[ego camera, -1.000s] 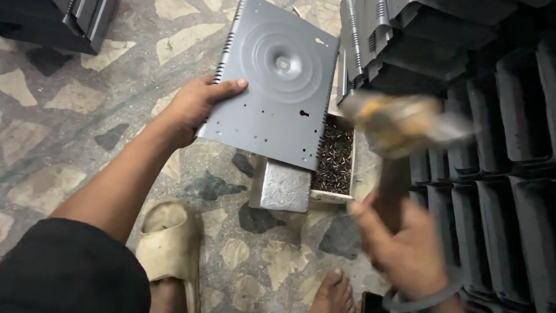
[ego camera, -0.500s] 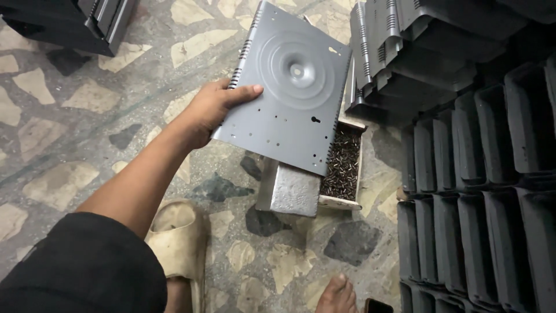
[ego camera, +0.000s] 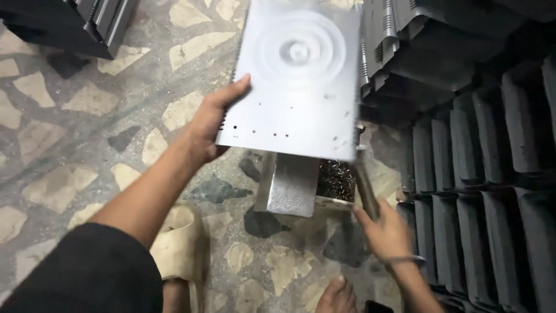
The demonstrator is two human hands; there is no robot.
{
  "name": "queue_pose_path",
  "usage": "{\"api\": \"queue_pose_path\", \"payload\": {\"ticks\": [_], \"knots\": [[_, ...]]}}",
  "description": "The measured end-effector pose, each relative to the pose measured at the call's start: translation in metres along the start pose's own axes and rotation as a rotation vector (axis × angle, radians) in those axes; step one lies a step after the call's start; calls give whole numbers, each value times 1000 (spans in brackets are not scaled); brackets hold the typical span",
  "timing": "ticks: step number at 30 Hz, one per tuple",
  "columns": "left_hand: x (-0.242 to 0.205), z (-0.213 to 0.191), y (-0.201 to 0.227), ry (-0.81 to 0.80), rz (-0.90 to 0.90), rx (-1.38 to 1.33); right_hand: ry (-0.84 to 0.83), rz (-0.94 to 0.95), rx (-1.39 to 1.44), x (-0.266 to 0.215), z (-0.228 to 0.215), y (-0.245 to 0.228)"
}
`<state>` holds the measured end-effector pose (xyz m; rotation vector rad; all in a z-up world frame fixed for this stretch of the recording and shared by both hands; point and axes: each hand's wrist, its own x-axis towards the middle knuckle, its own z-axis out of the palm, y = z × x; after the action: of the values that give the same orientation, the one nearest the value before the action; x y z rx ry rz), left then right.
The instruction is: The person repeatedly picks up a metal panel, places it on a metal block, and uses a hammer to drive nails into pre-drilled holes. After each panel is fastened, it is set aside and the process repeats with another panel.
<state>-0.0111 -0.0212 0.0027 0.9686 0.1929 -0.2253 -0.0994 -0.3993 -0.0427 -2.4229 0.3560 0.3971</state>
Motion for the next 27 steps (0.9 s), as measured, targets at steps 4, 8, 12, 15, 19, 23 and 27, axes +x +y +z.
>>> {"api": "queue_pose_path", "payload": {"ticks": [4, 8, 12, 15, 19, 23, 27], "knots": [[-12, 11, 30, -72, 470, -252, 254, -314, -468, 60, 38, 24], [-48, 20, 104, -201, 645, 192, 326, -478, -524, 52, 42, -13], [-57, 34, 103, 228, 327, 1064, 313, -639, -382, 48, 49, -24], [-33, -53, 22, 422, 213, 1497, 266, -684, -304, 55, 55, -20], [-66, -162, -54, 569, -92, 1683, 120, -670, -268, 85, 82, 4], [-86, -228, -65, 554, -227, 1756, 89, -704, -332, 99, 103, -5], [-83, -202, -47, 609, -248, 1935, 10, -598, -402, 123, 118, -3]]}}
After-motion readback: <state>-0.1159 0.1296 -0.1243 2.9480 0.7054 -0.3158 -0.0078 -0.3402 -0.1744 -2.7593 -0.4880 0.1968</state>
